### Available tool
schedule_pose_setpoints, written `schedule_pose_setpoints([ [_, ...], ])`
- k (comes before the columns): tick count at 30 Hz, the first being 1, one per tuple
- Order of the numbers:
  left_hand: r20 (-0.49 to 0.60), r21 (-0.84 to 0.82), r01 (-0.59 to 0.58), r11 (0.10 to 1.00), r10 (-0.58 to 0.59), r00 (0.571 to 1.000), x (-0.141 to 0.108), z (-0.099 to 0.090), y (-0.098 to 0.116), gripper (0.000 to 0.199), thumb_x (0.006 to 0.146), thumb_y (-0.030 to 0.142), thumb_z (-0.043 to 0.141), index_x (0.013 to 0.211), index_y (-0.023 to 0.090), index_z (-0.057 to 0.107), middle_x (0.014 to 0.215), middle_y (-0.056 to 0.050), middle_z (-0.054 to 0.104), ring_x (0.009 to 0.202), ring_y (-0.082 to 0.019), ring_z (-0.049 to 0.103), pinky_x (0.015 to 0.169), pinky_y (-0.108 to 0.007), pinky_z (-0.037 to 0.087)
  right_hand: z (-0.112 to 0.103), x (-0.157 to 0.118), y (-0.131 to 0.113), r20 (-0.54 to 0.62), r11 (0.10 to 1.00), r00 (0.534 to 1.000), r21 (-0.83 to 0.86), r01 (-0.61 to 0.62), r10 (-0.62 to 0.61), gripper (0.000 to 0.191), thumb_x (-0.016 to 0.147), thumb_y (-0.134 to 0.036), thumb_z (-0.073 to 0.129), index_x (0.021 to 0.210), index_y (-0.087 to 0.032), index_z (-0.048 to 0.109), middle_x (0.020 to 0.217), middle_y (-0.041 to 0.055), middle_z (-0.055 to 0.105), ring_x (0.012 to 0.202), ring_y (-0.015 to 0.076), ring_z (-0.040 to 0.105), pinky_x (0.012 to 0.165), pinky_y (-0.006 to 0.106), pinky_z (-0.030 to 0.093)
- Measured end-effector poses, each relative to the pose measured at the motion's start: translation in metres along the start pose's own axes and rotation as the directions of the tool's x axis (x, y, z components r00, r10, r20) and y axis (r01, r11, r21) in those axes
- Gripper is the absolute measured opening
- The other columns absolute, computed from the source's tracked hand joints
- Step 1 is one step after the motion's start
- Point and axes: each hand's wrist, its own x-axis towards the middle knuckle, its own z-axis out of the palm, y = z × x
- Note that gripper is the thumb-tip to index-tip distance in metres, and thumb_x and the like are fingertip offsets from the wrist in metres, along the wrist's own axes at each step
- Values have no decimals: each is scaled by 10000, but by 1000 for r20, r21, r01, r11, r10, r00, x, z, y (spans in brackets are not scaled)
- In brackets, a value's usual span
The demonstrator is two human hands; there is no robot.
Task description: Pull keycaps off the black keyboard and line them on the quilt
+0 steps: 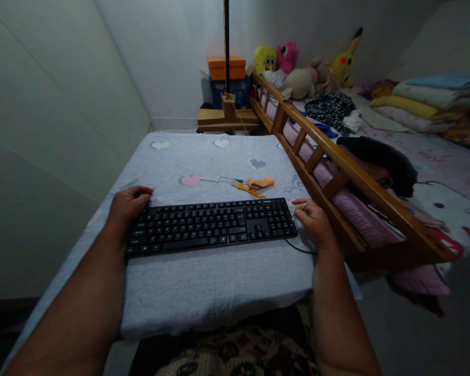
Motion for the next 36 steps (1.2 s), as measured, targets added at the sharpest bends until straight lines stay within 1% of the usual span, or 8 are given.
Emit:
schedule_pose_setpoints([
  [6, 2, 3, 18, 1000, -18, 1000, -1, -1, 3, 515, 636, 380, 534, 1043, 142, 741, 892, -60, 705, 827, -241, 623, 875, -402, 514, 1, 1, 3, -33, 998, 999, -36, 42, -43, 184, 822, -333, 574, 696, -218, 642, 1065, 88, 728, 1025, 249, 663, 1002, 414, 461],
  [14, 13, 10, 16, 1000, -16, 1000, 0, -1, 1, 517, 631, 388, 533, 1036, 144, 742, 877, -56, 699, 799, -236, 614, 844, -392, 517, 4, 4, 7, -57, 995, 994, -48, 91, -94, 205, 857, -346, 563, 730, -221, 665, 999, 90, 729, 981, 242, 672, 972, 419, 483],
  [23, -3, 38, 5, 999, -5, 1000, -1, -1, 3, 493, 636, 377, 527, 1023, 161, 741, 934, -57, 717, 889, -252, 636, 924, -407, 505, 6, 5, 9, -75, 993, 991, -63, 102, -107, 221, 882, -362, 568, 780, -217, 701, 980, 89, 730, 984, 242, 679, 967, 415, 494],
  [30, 5, 25, 14, 1000, -14, 1000, 0, -1, 1, 497, 634, 382, 544, 1033, 162, 741, 923, -57, 718, 851, -243, 631, 900, -398, 516, 8, 5, 9, -91, 990, 988, -77, 116, -123, 212, 885, -353, 570, 789, -221, 705, 962, 85, 731, 974, 241, 676, 954, 411, 498],
  [36, 5, 29, 26, 999, -26, 1000, 0, -2, 4, 495, 622, 384, 534, 1012, 161, 742, 916, -55, 720, 834, -241, 627, 890, -395, 518, 9, 6, 7, -89, 991, 989, -72, 111, -117, 214, 882, -357, 569, 791, -219, 706, 971, 82, 730, 972, 238, 675, 962, 410, 495],
])
